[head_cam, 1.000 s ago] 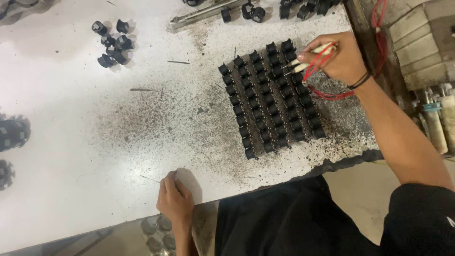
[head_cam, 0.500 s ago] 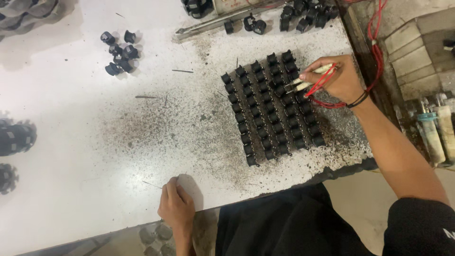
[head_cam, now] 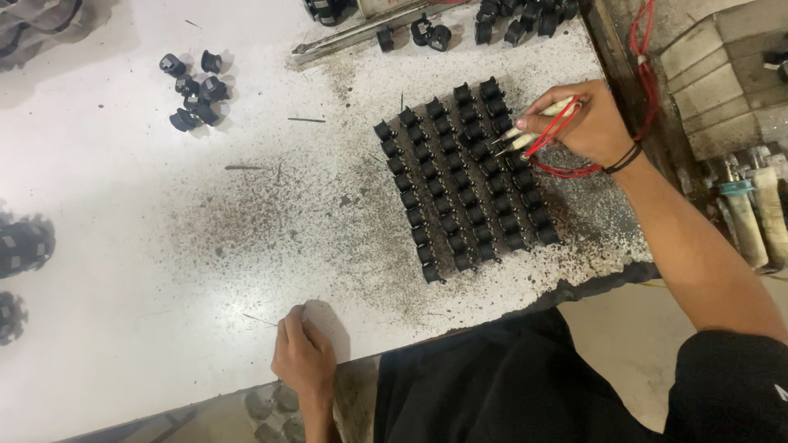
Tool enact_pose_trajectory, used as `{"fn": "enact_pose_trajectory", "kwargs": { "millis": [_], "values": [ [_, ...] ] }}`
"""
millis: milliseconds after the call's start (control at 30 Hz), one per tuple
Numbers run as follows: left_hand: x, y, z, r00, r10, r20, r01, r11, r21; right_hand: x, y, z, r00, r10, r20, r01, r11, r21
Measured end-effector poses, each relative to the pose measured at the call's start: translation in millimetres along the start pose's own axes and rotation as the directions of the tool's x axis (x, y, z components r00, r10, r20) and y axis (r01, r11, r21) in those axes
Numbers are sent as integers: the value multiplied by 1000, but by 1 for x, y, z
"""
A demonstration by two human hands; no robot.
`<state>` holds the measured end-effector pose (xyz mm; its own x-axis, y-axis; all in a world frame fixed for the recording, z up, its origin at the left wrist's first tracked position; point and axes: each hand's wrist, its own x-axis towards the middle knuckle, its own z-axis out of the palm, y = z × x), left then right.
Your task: The person tests rows of black cylindrical electronic components on a workbench using a probe tool with a red wire, gathers components from a plastic tray, and arranges them into neat rows on the bench. The person then uses a soldering iron to work on the terminals of the arranged components.
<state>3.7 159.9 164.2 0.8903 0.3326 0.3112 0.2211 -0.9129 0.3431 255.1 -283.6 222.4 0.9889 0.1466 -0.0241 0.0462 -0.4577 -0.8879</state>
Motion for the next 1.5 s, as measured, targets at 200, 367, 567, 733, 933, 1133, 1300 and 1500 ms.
{"fn": "enact_pose_trajectory", "kwargs": {
  "millis": [200,367,567,733,933,1133,1300,1500],
  "values": [
    [-31,-71,-22,1000,17,-7,-17,1000,8,-35,-23,62,996,68,52,-72,993,90],
    [-46,-79,-33,1000,10,11,-10,1000,13,-44,-19,70,993,-99,69,99,995,1],
    [-52,-84,-48,1000,5,-16,-5,1000,-1,-49,-14,85,980,-185,78,185,983,10],
    [-63,-81,-50,1000,12,-16,-12,1000,12,-71,-29,77,982,-169,83,169,986,9],
    [-84,-74,-57,1000,6,9,-6,1000,10,-114,-36,55,958,-281,55,286,949,-133],
    [-84,-82,-55,1000,19,-13,-19,1000,6,-118,-14,72,985,-164,47,167,985,-51],
    [-79,-88,-61,999,-24,36,24,1000,0,-106,-9,84,982,-164,93,167,986,-26],
    [-80,-80,-64,1000,0,-5,0,1000,3,-116,-30,72,984,-149,101,144,988,61]
  ]
}}
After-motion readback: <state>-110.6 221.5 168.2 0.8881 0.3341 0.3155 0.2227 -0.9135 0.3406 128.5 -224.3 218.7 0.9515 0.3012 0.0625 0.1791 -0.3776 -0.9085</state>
